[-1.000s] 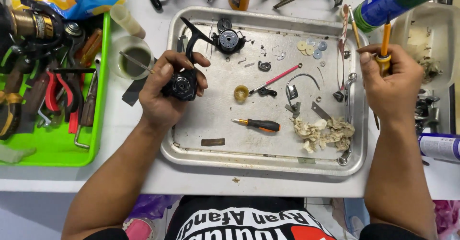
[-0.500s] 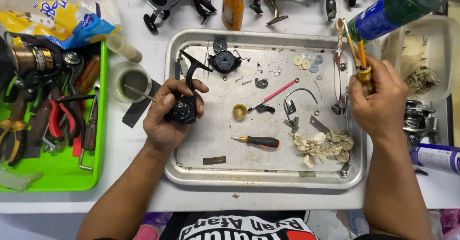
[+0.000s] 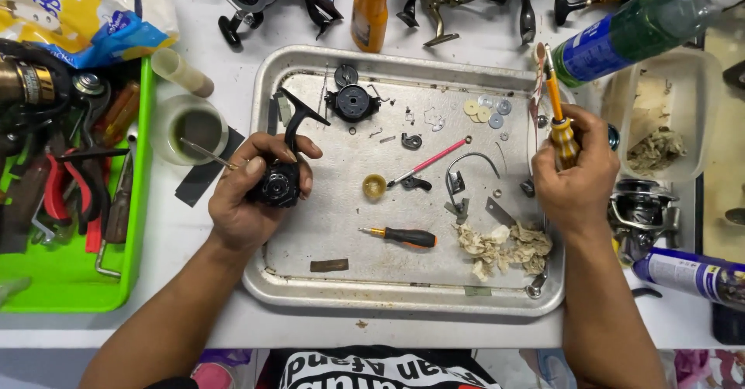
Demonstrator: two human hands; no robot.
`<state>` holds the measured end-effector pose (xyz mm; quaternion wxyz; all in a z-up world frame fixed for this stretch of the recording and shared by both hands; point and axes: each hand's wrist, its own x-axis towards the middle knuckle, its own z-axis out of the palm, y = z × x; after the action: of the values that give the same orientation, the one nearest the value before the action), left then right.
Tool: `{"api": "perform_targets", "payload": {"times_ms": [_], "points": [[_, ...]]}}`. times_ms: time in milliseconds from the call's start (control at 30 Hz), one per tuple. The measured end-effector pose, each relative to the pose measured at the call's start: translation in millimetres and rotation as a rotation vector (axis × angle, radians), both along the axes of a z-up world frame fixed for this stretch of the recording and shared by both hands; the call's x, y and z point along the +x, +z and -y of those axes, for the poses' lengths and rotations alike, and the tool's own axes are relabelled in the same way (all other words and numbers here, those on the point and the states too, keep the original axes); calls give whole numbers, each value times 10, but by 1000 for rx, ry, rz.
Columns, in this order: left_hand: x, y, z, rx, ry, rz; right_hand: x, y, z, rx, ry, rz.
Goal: Disassembling and repairing a fishing reel using a screwdriver on a workbench.
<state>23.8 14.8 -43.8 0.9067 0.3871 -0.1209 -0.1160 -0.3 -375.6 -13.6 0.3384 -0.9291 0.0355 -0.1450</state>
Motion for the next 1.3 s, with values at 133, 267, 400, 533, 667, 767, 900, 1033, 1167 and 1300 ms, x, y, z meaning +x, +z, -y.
{"api": "perform_targets", "payload": {"times_ms": [133,267,400,533,667,767,900,1033,1167,1300], "points": [[-6,14,-30,7,2,1,-1,-87,3,56,-10,63],[22,-4,-41,25,12,2,39,-119,27,-61,52,129],[25,-15,-40,3,14,-13,70,-183,42,-109,109,163],[26,-24,-33,7,21,-36,72,-138,2,-165,139,216],[46,-38,-37,1,24,-65,46,-191,64,-213,104,229],[35,-43,-47,-24,19,-75,23,-191,89,-268,96,252],[35,-16,-42,13,37,-101,14,-152,124,-268,63,268],[36,-48,-53,-4,33,-80,-1,-91,92,-229,29,247],[36,-55,-51,6,45,-82,-16,17,21,-106,18,164],[39,-50,-49,-13,49,-78,4,8,30,-90,64,180]]}}
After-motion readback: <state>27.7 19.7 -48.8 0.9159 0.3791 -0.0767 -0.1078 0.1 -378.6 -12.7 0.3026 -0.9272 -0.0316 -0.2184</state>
